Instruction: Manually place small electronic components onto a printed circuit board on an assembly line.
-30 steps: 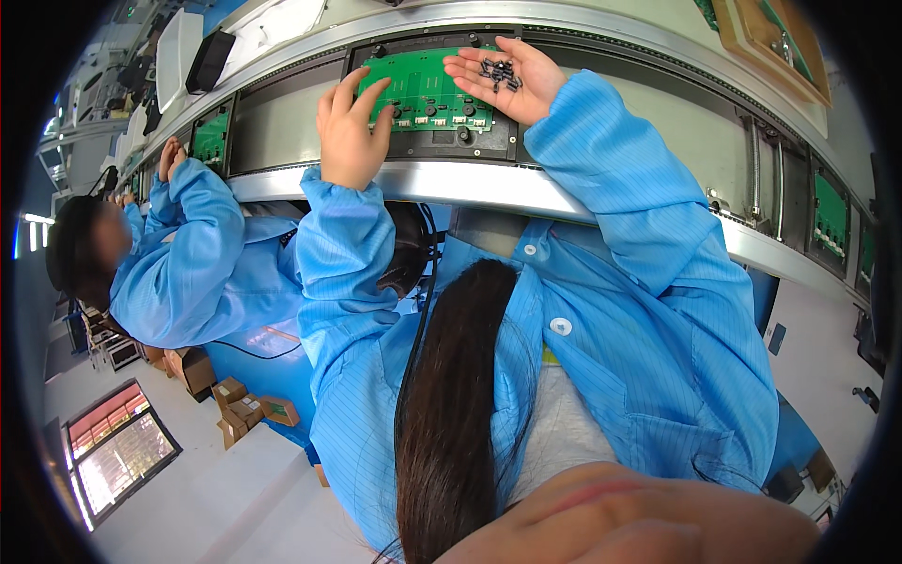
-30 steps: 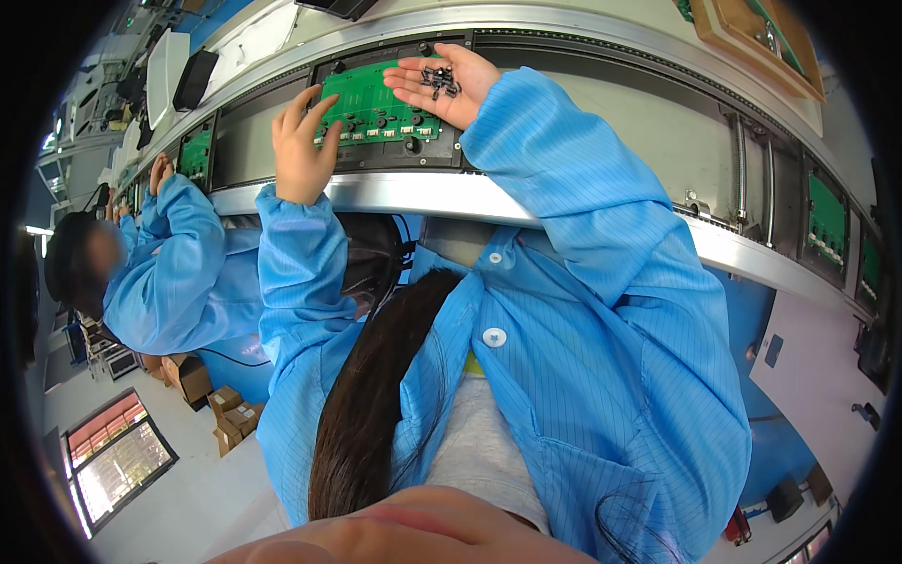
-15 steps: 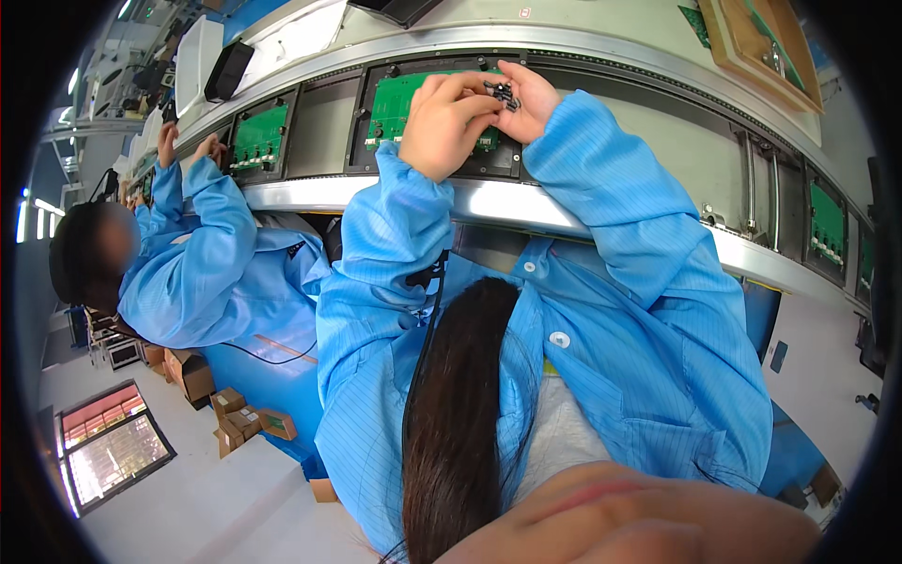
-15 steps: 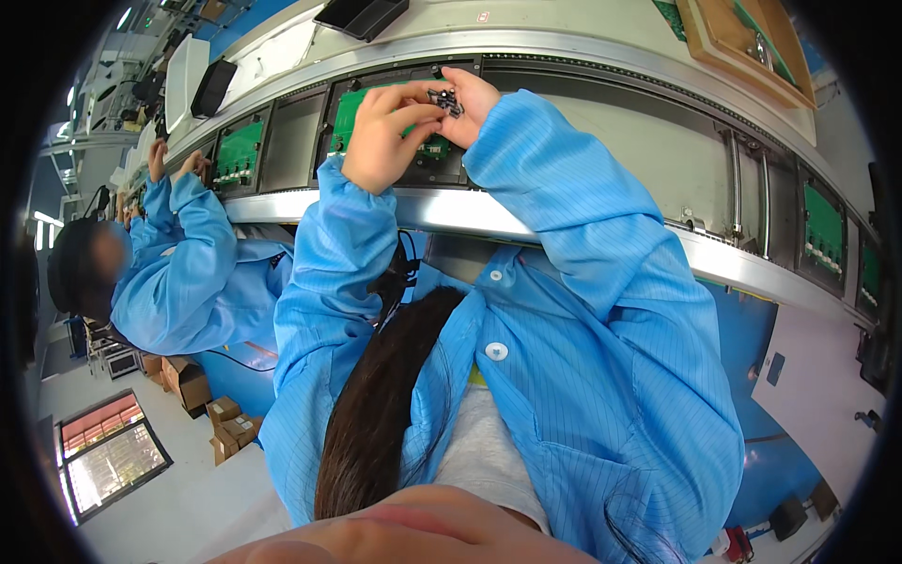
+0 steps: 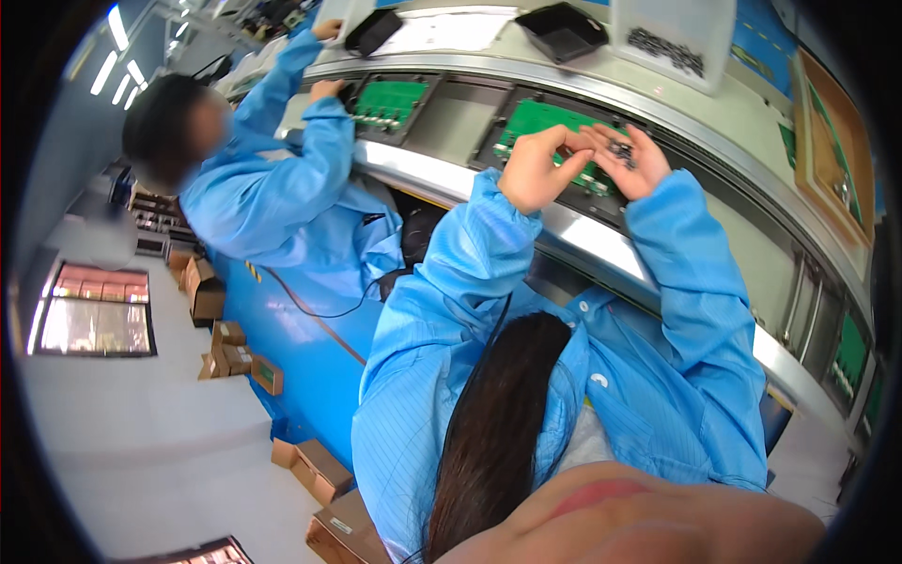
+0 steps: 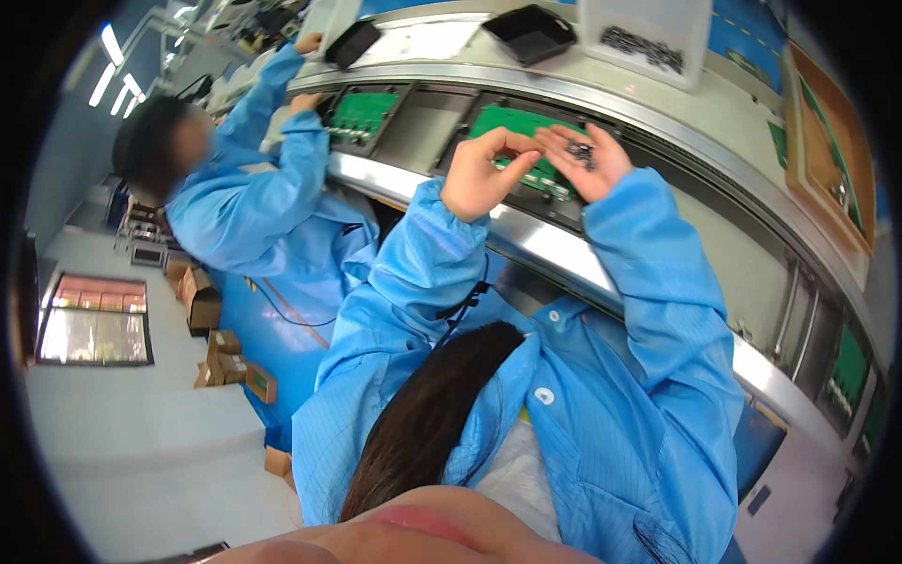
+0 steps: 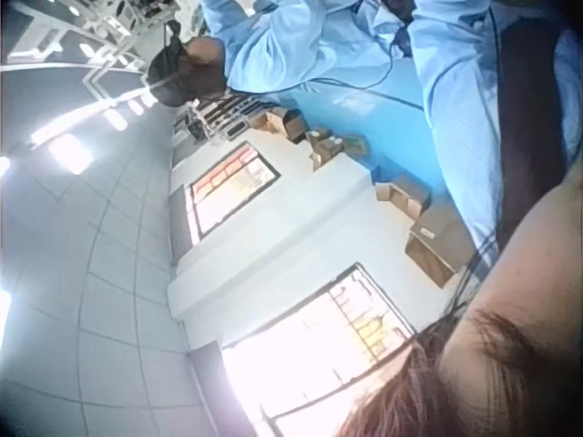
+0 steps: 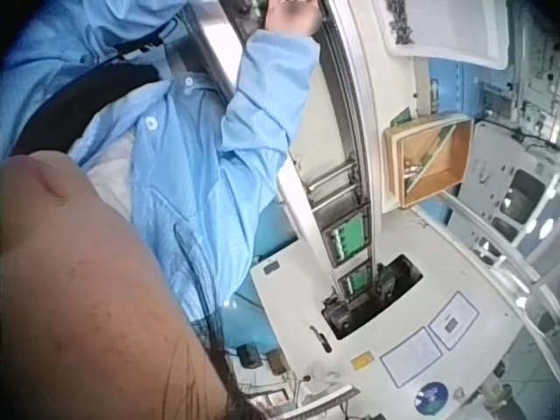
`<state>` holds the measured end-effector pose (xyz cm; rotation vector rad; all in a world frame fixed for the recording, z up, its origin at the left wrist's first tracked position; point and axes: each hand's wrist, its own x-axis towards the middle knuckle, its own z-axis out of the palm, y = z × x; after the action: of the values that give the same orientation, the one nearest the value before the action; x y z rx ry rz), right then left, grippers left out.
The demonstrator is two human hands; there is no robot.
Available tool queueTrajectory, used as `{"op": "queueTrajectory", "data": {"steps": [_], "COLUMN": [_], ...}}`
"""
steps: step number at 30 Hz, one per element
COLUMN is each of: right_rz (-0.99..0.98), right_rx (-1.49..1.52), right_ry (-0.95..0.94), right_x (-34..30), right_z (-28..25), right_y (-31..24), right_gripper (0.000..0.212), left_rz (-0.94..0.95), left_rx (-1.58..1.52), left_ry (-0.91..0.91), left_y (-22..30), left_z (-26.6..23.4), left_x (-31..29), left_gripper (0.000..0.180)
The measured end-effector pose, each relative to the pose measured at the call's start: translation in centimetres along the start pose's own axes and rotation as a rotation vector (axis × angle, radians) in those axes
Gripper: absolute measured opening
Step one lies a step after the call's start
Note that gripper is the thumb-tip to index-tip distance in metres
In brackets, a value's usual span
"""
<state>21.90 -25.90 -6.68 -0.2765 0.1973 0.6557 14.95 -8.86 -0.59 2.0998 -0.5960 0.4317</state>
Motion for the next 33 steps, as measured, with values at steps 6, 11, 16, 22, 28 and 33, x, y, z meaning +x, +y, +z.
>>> {"op": "queueTrajectory", "data": {"steps": [6, 11, 16, 22, 28, 33], "right_rz": [-0.073, -0.138, -0.21, -0.243, -0.295, -0.346], "right_rx": [-0.047, -0.037, -0.049, -0.076, -0.082, -0.095], "right_ry": [-0.001, 0.039, 0.045, 0.054, 0.075, 0.084], "right_x": [-0.2, -0.1, -0.1, -0.3, -0.5, -0.6], "right_z": [0.0, -0.2, 0.3, 0.3, 0.5, 0.3], "right_y": [-1.3, -1.4, -1.8, -1.5, -1.5, -2.1], "right_gripper": [0.044, 0.045, 0.046, 0.046, 0.045, 0.045], "left_rz": [-0.387, -0.494, -0.425, -0.391, -0.401, -0.398], "left_rx": [-0.378, -0.684, -0.678, -0.637, -0.635, -0.632], "left_ry": [0.349, 0.571, 0.559, 0.541, 0.549, 0.501], "left_y": [-3.0, -7.3, -9.4, -9.4, -9.0, -9.1], "left_z": [-3.1, -5.0, -5.3, -5.0, -4.8, -4.8], "left_x": [-3.6, -5.6, -6.0, -6.5, -6.6, -6.8], "left_gripper": [0.006, 0.01, 0.015, 0.017, 0.017, 0.018]}}
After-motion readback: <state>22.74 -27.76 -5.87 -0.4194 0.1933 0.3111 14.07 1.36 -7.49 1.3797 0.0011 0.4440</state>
